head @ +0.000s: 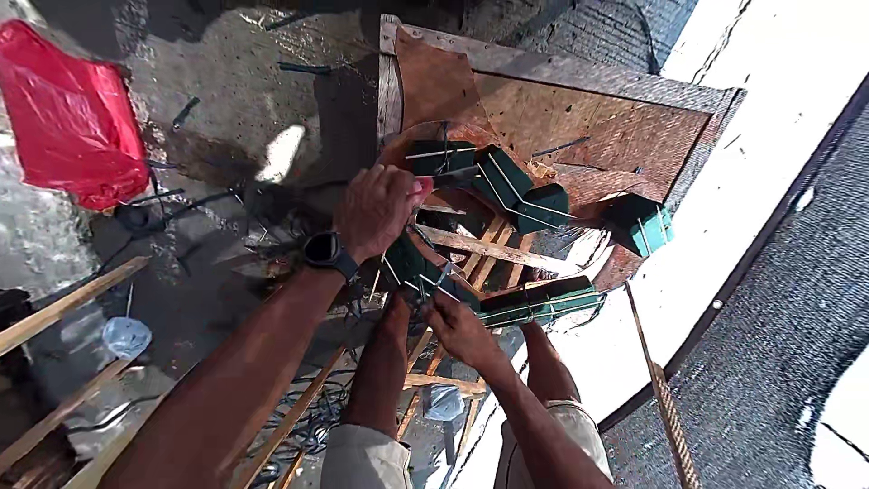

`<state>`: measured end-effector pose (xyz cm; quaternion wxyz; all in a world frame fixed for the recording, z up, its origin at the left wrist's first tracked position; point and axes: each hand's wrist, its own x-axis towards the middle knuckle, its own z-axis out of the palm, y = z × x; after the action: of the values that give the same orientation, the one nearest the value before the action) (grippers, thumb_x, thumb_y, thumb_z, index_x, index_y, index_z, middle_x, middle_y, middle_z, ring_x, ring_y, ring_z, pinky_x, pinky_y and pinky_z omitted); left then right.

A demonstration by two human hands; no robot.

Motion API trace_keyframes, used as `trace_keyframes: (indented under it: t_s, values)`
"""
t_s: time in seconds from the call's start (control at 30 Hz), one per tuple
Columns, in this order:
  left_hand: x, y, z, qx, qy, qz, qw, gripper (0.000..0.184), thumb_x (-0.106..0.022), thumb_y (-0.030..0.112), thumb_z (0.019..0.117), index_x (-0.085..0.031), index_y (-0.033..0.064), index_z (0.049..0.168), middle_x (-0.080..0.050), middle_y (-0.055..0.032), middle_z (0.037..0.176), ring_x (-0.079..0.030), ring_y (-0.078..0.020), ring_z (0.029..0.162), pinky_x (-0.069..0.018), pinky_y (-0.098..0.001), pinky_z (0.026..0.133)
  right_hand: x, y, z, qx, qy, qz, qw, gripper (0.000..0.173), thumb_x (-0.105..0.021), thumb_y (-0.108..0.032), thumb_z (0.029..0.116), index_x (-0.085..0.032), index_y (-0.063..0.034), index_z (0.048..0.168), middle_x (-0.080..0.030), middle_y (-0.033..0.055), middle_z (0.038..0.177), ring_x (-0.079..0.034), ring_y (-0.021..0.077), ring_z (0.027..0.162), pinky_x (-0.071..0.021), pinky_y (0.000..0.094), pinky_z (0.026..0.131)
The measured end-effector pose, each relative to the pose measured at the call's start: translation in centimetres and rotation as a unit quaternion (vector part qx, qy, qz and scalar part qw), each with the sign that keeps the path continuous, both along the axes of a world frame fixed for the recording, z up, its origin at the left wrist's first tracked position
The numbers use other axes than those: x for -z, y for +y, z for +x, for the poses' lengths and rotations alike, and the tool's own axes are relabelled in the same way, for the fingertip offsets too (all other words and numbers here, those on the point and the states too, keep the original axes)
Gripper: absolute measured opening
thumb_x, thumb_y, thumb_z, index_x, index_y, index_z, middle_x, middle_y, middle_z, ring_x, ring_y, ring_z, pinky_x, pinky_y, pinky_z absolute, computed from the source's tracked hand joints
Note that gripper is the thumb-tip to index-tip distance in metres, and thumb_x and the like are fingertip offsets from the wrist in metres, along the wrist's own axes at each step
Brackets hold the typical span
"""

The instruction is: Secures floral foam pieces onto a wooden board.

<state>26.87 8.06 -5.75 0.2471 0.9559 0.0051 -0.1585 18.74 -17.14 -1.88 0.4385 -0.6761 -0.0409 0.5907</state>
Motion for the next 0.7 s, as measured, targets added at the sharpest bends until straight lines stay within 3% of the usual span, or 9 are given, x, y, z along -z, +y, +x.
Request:
trace_keyframes:
  t_s: [0.13,0.27,0.37,0.57,0.63,0.7]
  values:
    - [2.9,-14.0,-1.1,0.043,-0.048,-0.049,0.997,0.027,-0.054,0.027,0.1051,-0.069,0.0065,0.114,-0.065,-0.0176,0.116,-0.062,-0.0377,0.113,-0.0504,-0.0539,0.099,-3.5,-4.2,-6.2,-0.026,0.088,-0.005,0.996,0.038,-0.047,-0.037,0.1084,-0.064,-0.0028,0.109,-0.063,0.0099,0.080,-0.062,0.0212,0.071,-0.0544,0.0442,0.070]
    - [5.7,-21.6,-5.7,0.144,0.072,-0.091,0.983,0.025,-0.056,0.017,0.1027,-0.068,0.0072,0.122,-0.065,-0.0177,0.127,-0.061,-0.0372,0.120,-0.0464,-0.0546,0.104,-6.1,-9.4,-8.3,-0.181,0.153,-0.010,0.971,0.038,-0.046,-0.037,0.1076,-0.066,-0.0050,0.115,-0.070,0.0159,0.096,-0.069,0.0310,0.090,-0.0552,0.0559,0.084]
    - [7.4,-23.3,-7.9,0.153,0.142,-0.041,0.977,0.029,-0.056,0.010,0.0999,-0.064,0.0081,0.128,-0.063,-0.0172,0.129,-0.057,-0.0375,0.124,-0.0414,-0.0543,0.109,-6.9,-12.8,-8.3,-0.236,0.155,-0.013,0.959,0.039,-0.046,-0.041,0.1072,-0.066,-0.0075,0.114,-0.070,0.0156,0.095,-0.069,0.0326,0.092,-0.0541,0.0590,0.084]
    - [8.4,-23.4,-10.8,0.141,0.119,0.024,0.983,0.040,-0.061,0.009,0.0973,-0.062,0.0108,0.138,-0.060,-0.0167,0.139,-0.053,-0.0381,0.133,-0.0341,-0.0595,0.115,-6.8,-17.8,-6.7,-0.247,0.117,-0.006,0.962,0.040,-0.046,-0.042,0.1074,-0.066,-0.0068,0.112,-0.068,0.0144,0.090,-0.068,0.0304,0.085,-0.0542,0.0552,0.079]
    - [7.7,-23.2,-11.0,0.090,0.142,0.018,0.986,0.043,-0.057,0.008,0.0988,-0.060,0.0118,0.141,-0.058,-0.0168,0.144,-0.051,-0.0375,0.137,-0.0345,-0.0580,0.116,-6.9,-18.7,-5.2,-0.269,0.099,-0.007,0.958,0.040,-0.045,-0.042,0.1074,-0.066,-0.0071,0.113,-0.068,0.0143,0.092,-0.068,0.0306,0.086,-0.0544,0.0559,0.080]
    - [5.2,-24.3,-11.7,-0.013,0.196,-0.044,0.980,0.032,-0.052,0.019,0.1045,-0.066,0.0093,0.131,-0.062,-0.0149,0.137,-0.053,-0.0335,0.134,-0.0355,-0.0555,0.115,-7.7,-20.1,-4.1,-0.254,0.108,0.002,0.961,0.039,-0.046,-0.041,0.1075,-0.065,-0.0069,0.112,-0.067,0.0125,0.089,-0.068,0.0275,0.083,-0.0550,0.0524,0.079]
